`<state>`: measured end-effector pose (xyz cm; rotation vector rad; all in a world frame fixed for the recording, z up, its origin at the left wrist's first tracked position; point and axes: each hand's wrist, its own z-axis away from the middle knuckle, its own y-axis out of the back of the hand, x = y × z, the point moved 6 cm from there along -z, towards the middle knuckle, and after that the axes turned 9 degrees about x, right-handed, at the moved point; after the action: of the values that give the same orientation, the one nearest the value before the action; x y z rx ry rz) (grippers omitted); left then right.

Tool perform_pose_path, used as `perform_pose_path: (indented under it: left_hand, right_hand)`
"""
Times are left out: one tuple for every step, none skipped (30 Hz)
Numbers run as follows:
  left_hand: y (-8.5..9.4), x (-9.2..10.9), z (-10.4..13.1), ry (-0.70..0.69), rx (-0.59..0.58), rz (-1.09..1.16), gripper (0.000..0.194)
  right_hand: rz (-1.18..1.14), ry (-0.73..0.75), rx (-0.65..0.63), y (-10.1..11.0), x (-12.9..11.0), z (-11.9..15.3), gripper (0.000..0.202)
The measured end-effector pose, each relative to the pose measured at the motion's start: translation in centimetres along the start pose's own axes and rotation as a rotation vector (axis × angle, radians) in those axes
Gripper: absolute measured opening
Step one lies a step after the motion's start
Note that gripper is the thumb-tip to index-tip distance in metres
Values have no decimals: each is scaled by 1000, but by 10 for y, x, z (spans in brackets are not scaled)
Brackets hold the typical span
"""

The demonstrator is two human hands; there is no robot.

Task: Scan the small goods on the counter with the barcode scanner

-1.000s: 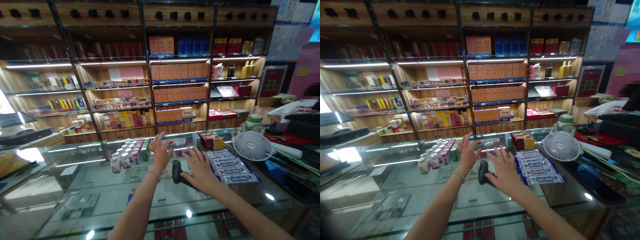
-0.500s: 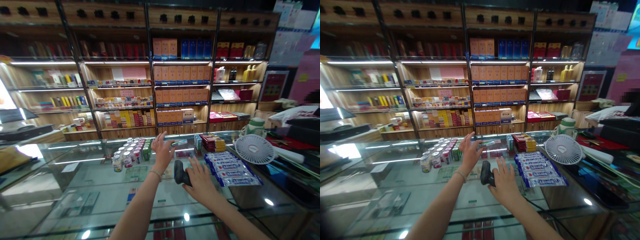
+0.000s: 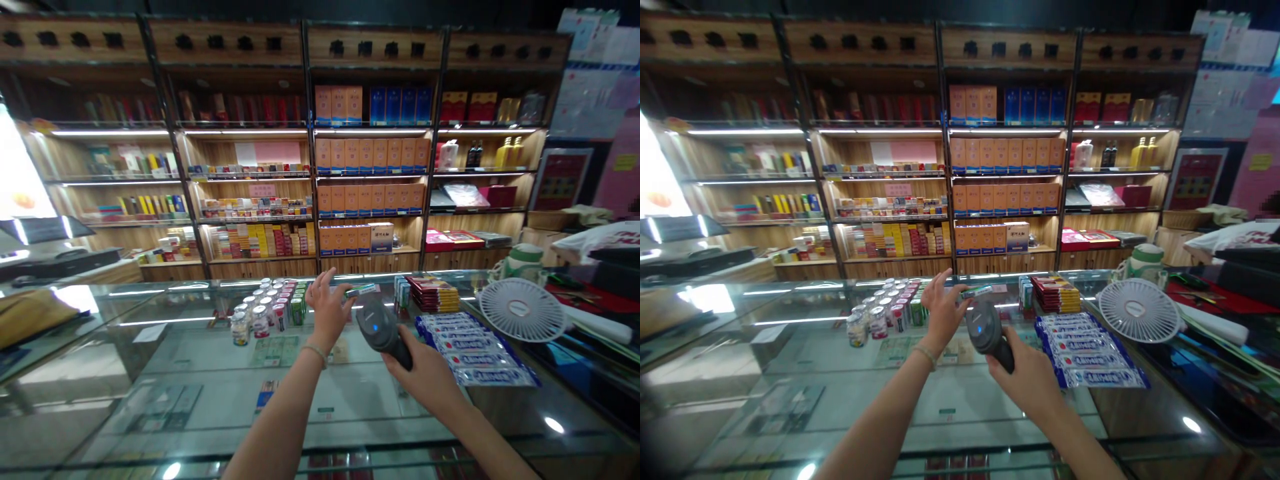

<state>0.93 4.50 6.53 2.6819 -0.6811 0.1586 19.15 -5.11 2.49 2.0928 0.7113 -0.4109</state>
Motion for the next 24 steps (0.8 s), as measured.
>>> perform_pose_path:
  left_hand:
    - [0,0,0,2,1,-4,21]
    - [0,0,0,2,2,-7,21]
    - [0,0,0,2,4,-7,21]
    - [0,0,0,1,8,-6,21]
    - [0,-1,0,-1,14,-2,20]
    - [0,-1,0,-5,21,5,19]
    - [-1,-1,0,-10,29,13,18]
    - [-1,-1,0,-14,37,22,17]
    - [-1,-1,0,-19,44,29,15]
    - [-1,-1,0,-22,50,34,15]
    - [-1,-2,0,-24,52,37,14]
    - [-1,-2,0,-25,50,38,15]
    - [-1,-2,0,-24,44,37,16]
    - [-2,-2,0,-22,36,35,17]
    - [-2,-2,0,-18,28,32,18]
    - [-2,-2,0,-12,19,30,18]
    - [-2,-2,0,-6,12,30,19]
    - [-2,-2,0,0,6,30,20]
    - [-2,-2,0,5,2,33,20]
    - [-2,-1,0,7,-1,36,20]
    - [-1,-1,0,9,-3,38,20]
    - [-1,-1,0,10,-3,40,19]
    - [-1,-1,0,11,-4,42,19]
    - [-1,-1,0,12,-5,44,19]
  right_hand:
    - [-63,-25,-4,4,-1,-1,33]
    - [-138,-42,-7,7,-2,-2,36]
    - [-213,-55,-12,9,-2,-3,39]
    - [-274,-71,-23,10,-3,-3,42]
    - [-312,-86,-37,10,-3,-3,44]
    - [-325,-99,-48,10,-3,-3,44]
    - [-315,-105,-52,9,-3,-3,43]
    - [-289,-102,-46,9,-3,-3,40]
    - [-255,-96,-31,9,-3,-3,37]
    - [-222,-88,-12,10,-3,-2,35]
    - [-197,-83,5,10,-3,-2,33]
    - [-181,-84,15,10,-2,-2,32]
    - [-173,-87,23,11,-2,-1,31]
    - [-170,-85,32,11,-2,-1,30]
    - [-169,-75,41,12,-2,-1,30]
    - [-165,-58,53,13,-2,-1,31]
    - [-154,-39,63,14,-3,-1,32]
    - [-134,-22,69,15,-4,-2,34]
    - [-104,-9,66,15,-4,-2,35]
    - [-64,0,56,15,-5,-2,36]
    - [-20,10,42,14,-5,-1,35]
    - [25,22,25,13,-6,-1,34]
    - [69,36,7,12,-7,-1,32]
    - [108,49,-10,10,-8,0,31]
